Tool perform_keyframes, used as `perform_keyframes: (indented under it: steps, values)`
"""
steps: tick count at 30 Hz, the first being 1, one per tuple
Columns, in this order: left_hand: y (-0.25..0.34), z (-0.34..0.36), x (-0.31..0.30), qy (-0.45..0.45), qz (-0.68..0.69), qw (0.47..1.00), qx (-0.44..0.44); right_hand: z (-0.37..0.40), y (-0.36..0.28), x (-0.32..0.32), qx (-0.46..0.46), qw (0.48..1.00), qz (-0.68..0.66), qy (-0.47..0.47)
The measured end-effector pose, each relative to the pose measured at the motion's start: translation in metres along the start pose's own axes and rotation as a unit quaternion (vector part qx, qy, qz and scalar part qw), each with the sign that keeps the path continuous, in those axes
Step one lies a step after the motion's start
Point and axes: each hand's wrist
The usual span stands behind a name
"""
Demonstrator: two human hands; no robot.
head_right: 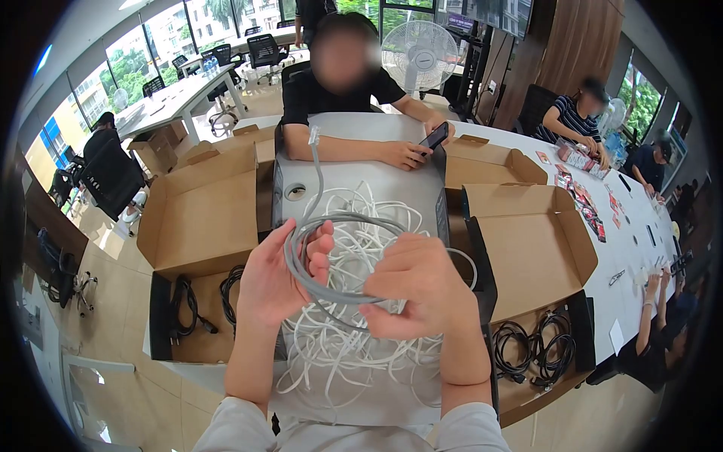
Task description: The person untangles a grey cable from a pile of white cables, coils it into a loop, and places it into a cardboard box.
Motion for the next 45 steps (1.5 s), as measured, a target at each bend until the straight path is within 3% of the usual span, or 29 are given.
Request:
perform_keyframes:
  steps: [2,5,8,14,17,20,23,26,29,35,39,44,45]
  values:
    - [0.002,0.001,0.001,0.033,0.021,0.999,0.018,0.002,-0.002,0.007,0.009,0.999,0.011,-0.036]
    - [0.009,0.003,-0.008,-0.059,0.097,0.993,-0.031,0.000,-0.005,0.009,0.012,0.997,0.007,-0.074]
    - [0.013,0.003,-0.009,-0.064,0.080,0.994,-0.030,0.000,-0.007,0.012,0.015,0.994,0.017,-0.107]
    - [0.020,0.008,-0.010,-0.035,0.023,0.998,0.049,-0.006,-0.015,0.020,0.038,0.995,0.059,-0.076]
    - [0.021,0.014,-0.004,-0.024,0.003,0.990,0.141,-0.010,-0.026,0.016,0.072,0.994,0.079,-0.034]
    - [0.028,0.019,-0.005,-0.057,-0.007,0.978,0.200,-0.009,-0.030,0.009,0.044,0.999,-0.017,-0.008]
    - [0.026,0.022,0.000,-0.031,-0.021,0.962,0.270,0.002,-0.032,0.008,0.016,0.987,-0.144,-0.071]
    - [0.025,0.024,0.000,-0.037,-0.015,0.951,0.305,0.007,-0.037,0.008,0.029,0.969,-0.141,-0.201]
    - [0.025,0.025,-0.001,-0.042,-0.017,0.943,0.331,0.005,-0.039,0.008,0.132,0.927,-0.033,-0.349]
    - [0.022,0.029,0.007,-0.063,-0.027,0.918,0.391,0.008,-0.020,0.022,0.206,0.963,0.099,-0.141]
    - [0.019,0.026,0.007,-0.066,-0.017,0.930,0.360,0.006,-0.004,0.024,0.269,0.958,-0.066,-0.076]
    - [0.010,0.020,0.002,-0.070,-0.001,0.960,0.272,0.003,0.003,0.038,0.330,0.857,-0.384,0.096]
    - [0.009,0.019,0.002,-0.072,-0.001,0.965,0.250,0.002,0.005,0.037,0.334,0.852,-0.389,0.104]
Point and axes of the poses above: each hand's wrist, its own z-axis away from the middle knuckle, its own x-axis out of the palm, y = z × x, and after that the axes turned 12 degrees about z, right-handed
